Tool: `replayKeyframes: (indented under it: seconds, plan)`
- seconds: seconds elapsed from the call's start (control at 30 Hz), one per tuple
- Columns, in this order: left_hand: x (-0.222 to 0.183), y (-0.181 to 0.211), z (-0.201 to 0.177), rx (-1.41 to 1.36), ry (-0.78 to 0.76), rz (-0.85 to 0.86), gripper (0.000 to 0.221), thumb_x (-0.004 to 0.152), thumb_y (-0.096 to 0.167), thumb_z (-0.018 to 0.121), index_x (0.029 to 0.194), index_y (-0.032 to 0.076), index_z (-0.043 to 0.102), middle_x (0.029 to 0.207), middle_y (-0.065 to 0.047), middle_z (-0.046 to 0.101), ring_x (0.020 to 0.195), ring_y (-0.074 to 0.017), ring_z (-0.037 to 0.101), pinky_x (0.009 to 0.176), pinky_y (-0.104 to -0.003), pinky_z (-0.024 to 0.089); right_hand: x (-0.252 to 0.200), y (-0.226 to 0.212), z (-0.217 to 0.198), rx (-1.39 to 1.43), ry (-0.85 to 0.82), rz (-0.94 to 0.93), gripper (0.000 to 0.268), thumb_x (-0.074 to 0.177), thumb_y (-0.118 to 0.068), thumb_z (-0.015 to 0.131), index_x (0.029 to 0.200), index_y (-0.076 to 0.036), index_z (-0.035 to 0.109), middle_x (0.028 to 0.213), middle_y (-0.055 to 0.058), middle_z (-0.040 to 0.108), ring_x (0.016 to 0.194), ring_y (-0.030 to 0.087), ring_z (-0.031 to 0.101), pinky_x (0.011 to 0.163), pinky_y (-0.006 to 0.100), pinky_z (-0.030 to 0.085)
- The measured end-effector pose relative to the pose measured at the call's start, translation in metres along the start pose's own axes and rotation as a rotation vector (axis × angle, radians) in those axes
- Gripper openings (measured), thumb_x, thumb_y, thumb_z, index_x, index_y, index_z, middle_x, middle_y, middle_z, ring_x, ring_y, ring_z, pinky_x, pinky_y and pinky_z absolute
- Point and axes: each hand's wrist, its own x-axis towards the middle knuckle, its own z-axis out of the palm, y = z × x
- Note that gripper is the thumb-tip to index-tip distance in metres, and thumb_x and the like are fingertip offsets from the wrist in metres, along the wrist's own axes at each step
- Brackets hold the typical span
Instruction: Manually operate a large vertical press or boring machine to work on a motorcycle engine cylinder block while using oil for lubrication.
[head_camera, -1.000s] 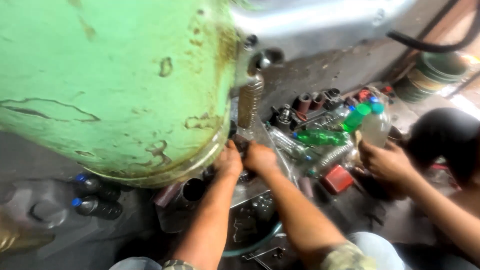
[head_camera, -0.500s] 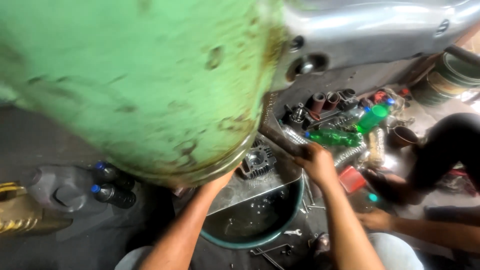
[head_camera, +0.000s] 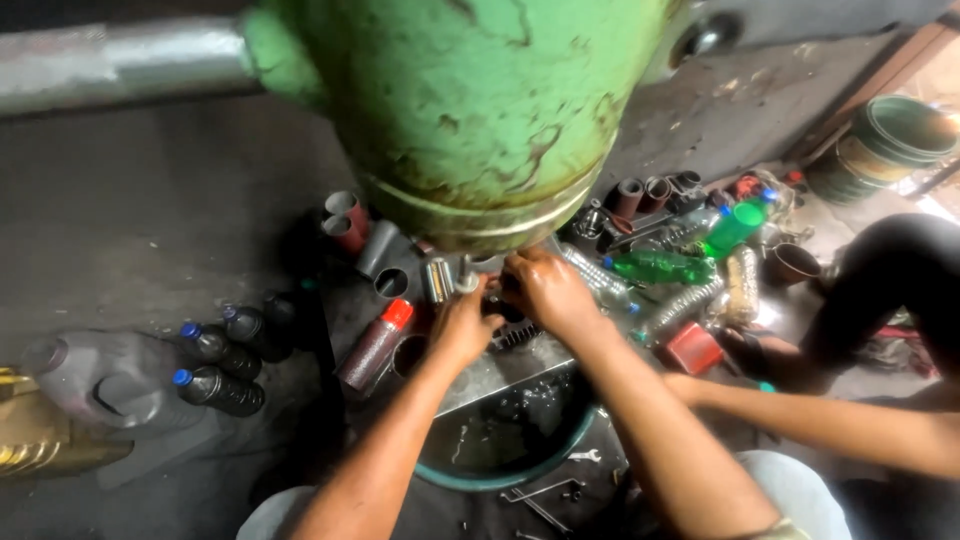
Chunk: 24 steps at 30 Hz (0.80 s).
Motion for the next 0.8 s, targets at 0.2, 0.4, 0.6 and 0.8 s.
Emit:
replayKeyframes:
  seconds: [0.2,0.4,0.6,0.8]
  plan:
    - [0.011,0.002,0.027,-0.149,0.165,0.157,0.074,0.078,0.038,0.083,0.14,0.013,0.051,0.126,-0.015,0.069,0.118,-0.0326,0.066,0.096,-0.043,0.051,0.01,-0.04,-0.064,-0.289,-0.171,0.076,0.056,0.068,-0.012,0.079,0.124,-0.016,0.073,0.123,0.023,0.064,0.104,0.04,0.062,0.085,0.052,0.049]
    - [0.016,-0.007,0.041,-0.073,0.234,0.245,0.067,0.093,0.058,0.062,0.142,0.014,0.049,0.127,-0.02,0.067,0.116,-0.0397,0.066,0.098,-0.048,0.051,0.029,-0.04,-0.112,0.214,0.186,-0.098,0.059,0.074,-0.007,0.069,0.131,0.007,0.062,0.134,0.031,0.061,0.125,0.045,0.057,0.107,0.048,0.045]
    - [0.018,-0.017,0.053,-0.056,0.246,0.325,0.073,0.102,0.06,0.047,0.148,0.005,0.042,0.132,-0.028,0.063,0.124,-0.0527,0.055,0.113,-0.053,0.041,0.067,-0.033,-0.107,0.123,0.19,0.118,0.028,0.09,-0.003,0.059,0.114,-0.002,0.073,0.113,0.021,0.074,0.107,0.036,0.072,0.101,0.043,0.058]
    - [0.017,-0.036,0.069,0.147,0.162,0.315,0.055,0.099,0.048,0.057,0.131,0.003,0.059,0.12,-0.027,0.069,0.127,-0.0461,0.059,0.117,-0.054,0.041,0.03,0.038,0.1,-0.188,-0.037,0.15,0.052,0.096,-0.04,0.053,0.128,0.0,0.064,0.12,0.023,0.067,0.115,0.041,0.06,0.091,0.058,0.048]
